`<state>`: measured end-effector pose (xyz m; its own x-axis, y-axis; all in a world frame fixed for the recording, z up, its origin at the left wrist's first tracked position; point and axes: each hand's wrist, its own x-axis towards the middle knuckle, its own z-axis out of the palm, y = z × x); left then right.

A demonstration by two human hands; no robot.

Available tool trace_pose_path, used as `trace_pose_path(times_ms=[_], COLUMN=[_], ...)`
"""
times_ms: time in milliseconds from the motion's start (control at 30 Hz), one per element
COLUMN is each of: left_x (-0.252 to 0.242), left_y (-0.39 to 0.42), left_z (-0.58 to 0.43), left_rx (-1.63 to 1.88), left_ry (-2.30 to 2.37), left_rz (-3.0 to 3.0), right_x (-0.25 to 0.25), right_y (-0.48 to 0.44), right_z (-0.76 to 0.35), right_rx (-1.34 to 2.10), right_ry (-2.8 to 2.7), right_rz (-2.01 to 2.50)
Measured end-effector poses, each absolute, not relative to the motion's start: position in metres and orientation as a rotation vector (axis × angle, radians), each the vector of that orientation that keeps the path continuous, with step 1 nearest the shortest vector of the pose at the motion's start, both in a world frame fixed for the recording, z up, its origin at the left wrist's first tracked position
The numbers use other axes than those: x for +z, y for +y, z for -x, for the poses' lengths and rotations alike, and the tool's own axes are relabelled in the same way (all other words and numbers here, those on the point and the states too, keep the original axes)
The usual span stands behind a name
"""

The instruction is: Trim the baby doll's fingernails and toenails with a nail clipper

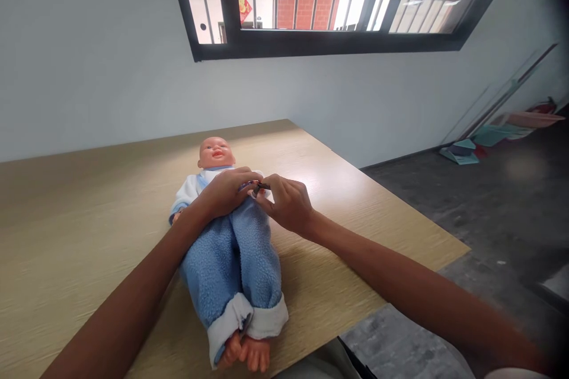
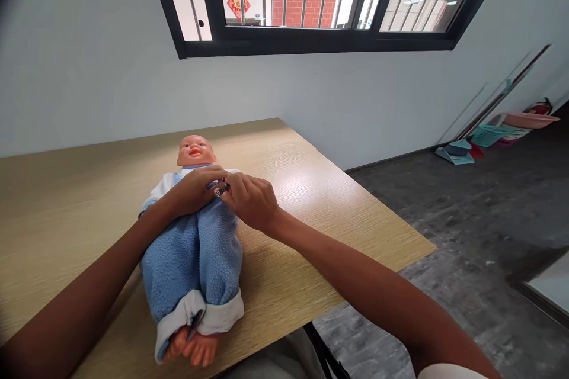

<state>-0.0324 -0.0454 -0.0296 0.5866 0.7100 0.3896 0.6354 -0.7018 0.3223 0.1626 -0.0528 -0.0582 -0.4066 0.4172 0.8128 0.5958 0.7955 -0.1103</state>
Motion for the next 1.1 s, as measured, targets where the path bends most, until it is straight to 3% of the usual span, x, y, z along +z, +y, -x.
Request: trace_pose_path(times_ms=[400, 1100], left_x=[-0.03, -0.032], left_y=[-0.045, -0.045], left_z=[0.032, 0.03], left_rx=[0.773, 0.741], left_ry=[1.122, 1.334], left_rz=[-2.683, -2.645], right_x=[-0.052, -0.07], right_y=[-0.053, -0.035], right_z=[-0.157, -0.161], right_rx=[-0.086, 0.784], right_ry=[-2.041, -1.487], right_rz=[0.786, 0.751])
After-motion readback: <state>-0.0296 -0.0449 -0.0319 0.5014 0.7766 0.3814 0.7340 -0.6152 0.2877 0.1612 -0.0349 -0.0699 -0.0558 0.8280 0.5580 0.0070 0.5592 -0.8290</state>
